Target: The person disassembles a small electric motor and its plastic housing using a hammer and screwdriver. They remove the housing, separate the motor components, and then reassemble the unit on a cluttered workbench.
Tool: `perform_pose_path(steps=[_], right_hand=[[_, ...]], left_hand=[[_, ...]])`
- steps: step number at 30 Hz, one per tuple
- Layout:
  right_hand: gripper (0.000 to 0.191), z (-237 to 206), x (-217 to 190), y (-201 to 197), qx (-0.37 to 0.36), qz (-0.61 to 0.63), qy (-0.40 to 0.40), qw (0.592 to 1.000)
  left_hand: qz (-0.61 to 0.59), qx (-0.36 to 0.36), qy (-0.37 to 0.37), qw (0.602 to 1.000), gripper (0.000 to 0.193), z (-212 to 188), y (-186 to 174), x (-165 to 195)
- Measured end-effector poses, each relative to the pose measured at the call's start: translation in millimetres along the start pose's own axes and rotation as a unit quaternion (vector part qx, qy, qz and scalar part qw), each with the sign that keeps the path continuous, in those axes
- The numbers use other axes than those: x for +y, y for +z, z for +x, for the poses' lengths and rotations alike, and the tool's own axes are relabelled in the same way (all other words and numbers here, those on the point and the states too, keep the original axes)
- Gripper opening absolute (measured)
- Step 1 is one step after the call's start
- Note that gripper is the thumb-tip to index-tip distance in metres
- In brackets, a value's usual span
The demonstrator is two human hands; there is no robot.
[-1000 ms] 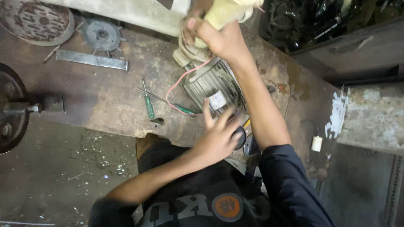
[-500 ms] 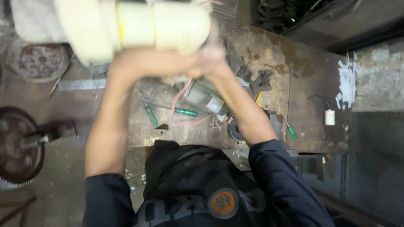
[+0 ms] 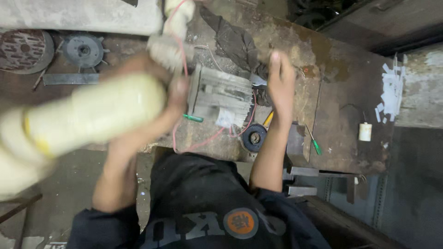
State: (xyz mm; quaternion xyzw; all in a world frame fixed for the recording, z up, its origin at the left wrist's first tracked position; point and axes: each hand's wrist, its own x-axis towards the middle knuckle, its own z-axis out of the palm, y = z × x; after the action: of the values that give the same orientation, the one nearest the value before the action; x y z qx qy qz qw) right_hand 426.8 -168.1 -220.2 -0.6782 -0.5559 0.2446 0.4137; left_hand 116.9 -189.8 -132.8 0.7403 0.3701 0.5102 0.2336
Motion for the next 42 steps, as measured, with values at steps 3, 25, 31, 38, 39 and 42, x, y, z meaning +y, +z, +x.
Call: perform_pose_path(steps=[3, 25, 31, 38, 39, 42], right_hand=[[0.06, -17, 31, 21, -0.063, 0.054, -0.062, 0.995], [0.066, -22, 44, 55, -0.116, 0.138, -0.053, 0.982], [0.066, -28, 42, 55, -0.118, 0.129, -0.066, 0.982], [0.066, -27, 35, 51, -0.117, 0.118, -0.076, 0.983], [0.065, -29, 34, 50, -0.111, 0.109, -0.068, 0.985], [0.065, -35, 31, 48, -0.091, 0.08, -0.056, 0.991]], left_hand=[[0.085, 0.011, -0.047, 0.995, 0.025, -14, 7, 10], [0.21, 0.033, 0.015, 0.977, 0.015, -42, -5, 7], [0.175, -0.004, 0.008, 0.985, 0.02, -25, -17, 25], [0.012, -0.033, -0.008, 0.999, 0.022, -8, -27, 23], [0.024, -0.038, 0.012, 0.999, 0.023, -5, -28, 25], [0.158, -0.162, 0.039, 0.973, 0.031, 1, -33, 25]])
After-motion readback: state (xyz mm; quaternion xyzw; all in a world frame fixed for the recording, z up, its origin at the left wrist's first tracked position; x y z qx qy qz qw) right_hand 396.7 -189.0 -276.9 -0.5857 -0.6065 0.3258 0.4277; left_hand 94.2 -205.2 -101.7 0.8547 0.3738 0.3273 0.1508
